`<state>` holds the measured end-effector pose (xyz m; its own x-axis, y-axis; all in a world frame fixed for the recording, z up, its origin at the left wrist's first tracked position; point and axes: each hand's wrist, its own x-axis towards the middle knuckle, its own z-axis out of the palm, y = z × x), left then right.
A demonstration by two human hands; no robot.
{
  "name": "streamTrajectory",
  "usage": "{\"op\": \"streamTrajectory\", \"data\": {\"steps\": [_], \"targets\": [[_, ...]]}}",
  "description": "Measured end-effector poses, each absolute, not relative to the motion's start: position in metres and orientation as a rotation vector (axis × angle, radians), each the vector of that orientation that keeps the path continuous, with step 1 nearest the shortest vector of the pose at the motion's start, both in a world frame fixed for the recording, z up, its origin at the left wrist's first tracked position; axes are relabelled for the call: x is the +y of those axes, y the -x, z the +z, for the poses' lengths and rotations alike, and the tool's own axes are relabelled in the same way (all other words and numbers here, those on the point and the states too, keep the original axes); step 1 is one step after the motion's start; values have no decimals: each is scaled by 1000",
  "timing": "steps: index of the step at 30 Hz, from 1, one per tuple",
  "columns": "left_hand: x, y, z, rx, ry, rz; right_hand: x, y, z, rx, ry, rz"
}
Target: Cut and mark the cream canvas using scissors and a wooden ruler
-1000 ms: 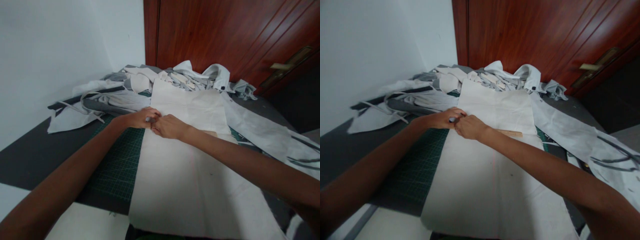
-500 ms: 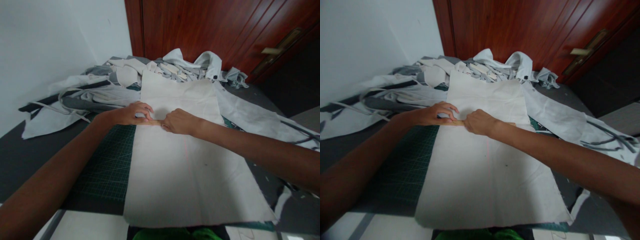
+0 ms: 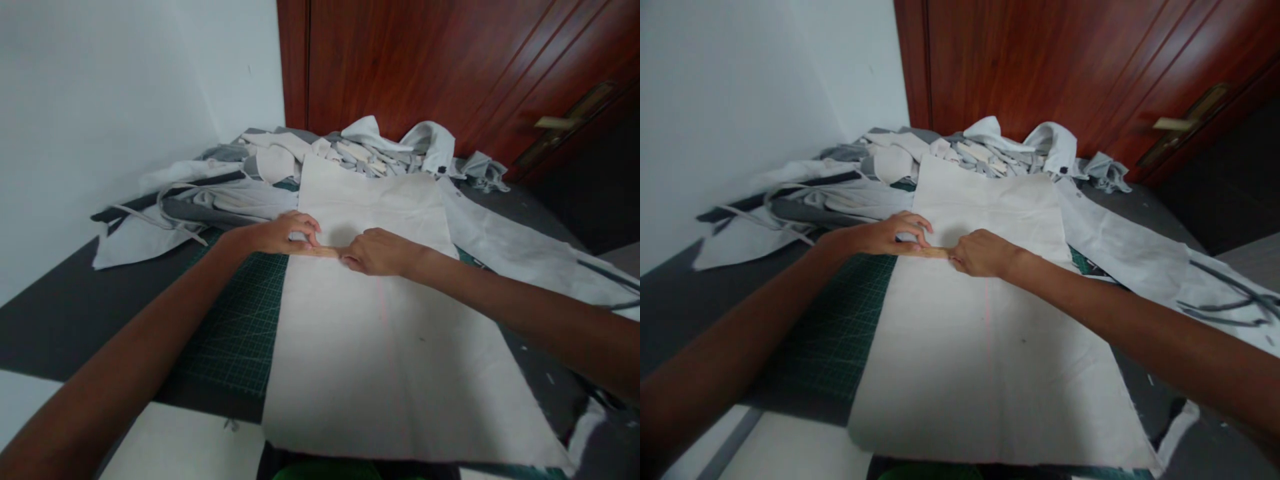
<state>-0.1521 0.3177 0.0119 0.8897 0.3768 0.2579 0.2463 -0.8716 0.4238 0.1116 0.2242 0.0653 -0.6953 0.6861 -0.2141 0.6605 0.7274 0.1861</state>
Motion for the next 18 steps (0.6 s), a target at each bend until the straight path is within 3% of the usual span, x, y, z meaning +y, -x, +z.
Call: {"op": "streamTrajectory", "data": {"steps": [18], "targets": [[341, 164, 8, 422, -2696, 420, 235, -16, 58, 2883, -991, 234]]}}
